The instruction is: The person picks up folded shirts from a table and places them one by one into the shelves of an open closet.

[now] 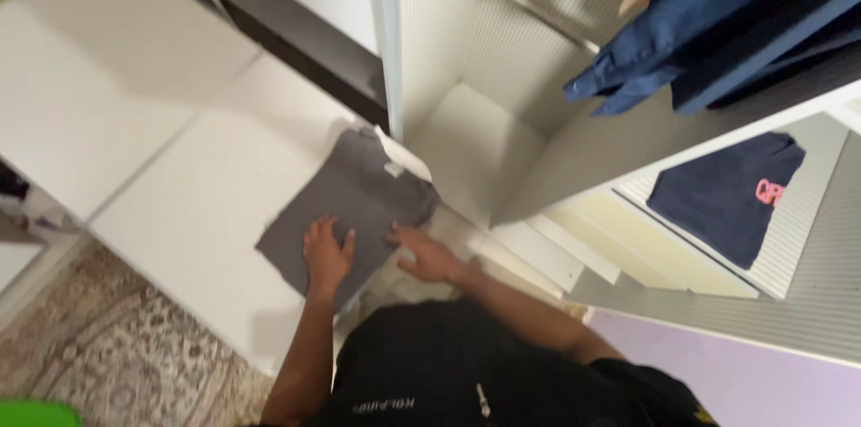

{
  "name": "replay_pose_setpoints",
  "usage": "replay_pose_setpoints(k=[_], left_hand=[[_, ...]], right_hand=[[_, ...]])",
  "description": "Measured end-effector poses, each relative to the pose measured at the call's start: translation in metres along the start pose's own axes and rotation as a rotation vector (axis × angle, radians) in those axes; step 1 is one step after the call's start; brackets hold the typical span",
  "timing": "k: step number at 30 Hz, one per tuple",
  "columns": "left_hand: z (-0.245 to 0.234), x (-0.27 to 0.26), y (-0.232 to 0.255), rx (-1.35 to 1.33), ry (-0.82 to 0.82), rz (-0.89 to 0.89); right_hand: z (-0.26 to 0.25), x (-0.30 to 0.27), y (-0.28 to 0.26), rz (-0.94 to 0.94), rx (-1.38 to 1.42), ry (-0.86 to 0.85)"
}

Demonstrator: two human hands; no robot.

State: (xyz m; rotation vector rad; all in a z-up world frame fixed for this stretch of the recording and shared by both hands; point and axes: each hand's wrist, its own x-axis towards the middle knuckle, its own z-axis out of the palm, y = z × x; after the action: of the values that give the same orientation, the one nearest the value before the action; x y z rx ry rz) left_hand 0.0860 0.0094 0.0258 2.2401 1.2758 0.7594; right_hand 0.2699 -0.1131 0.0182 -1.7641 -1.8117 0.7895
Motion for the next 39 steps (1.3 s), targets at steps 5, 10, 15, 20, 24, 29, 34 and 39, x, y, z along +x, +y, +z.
replay_pose_setpoints(k=[5,10,15,20,24,29,34,39], left_hand=[[-0.004,0.002,-0.025,0.146,-0.203,-0.15],[0.009,0.028,-0.054,0.246,-0.244,-0.258],[0.036,0.019,-0.066,0.339,-0.132,-0.175],[0.037,0.013,-0.085,0.292,-0.102,-0.173],[0.038,-0.018,-0.103,0.4,0.126,-0.32],[0.049,-0.045,-0.119,0.044,0.337,-0.738],[0.035,-0.075,-0.119,0.067,0.366,-0.374],[0.001,-0.059,-0.091,-0.201,0.234,-0.513]], right_hand=[[0.025,0.001,-0.01,0.137,-0.085,-0.174],[0.032,-0.007,0.0,0.12,-0.072,-0.097],[0.022,-0.014,-0.016,0.248,-0.016,-0.127],[0.017,-0.013,-0.034,0.301,0.012,-0.163],[0.018,-0.012,-0.037,0.313,0.003,-0.177],[0.017,-0.012,-0.04,0.304,-0.038,-0.156],[0.006,-0.009,-0.053,0.417,-0.058,-0.251],[0.01,-0.006,-0.051,0.401,-0.032,-0.239]])
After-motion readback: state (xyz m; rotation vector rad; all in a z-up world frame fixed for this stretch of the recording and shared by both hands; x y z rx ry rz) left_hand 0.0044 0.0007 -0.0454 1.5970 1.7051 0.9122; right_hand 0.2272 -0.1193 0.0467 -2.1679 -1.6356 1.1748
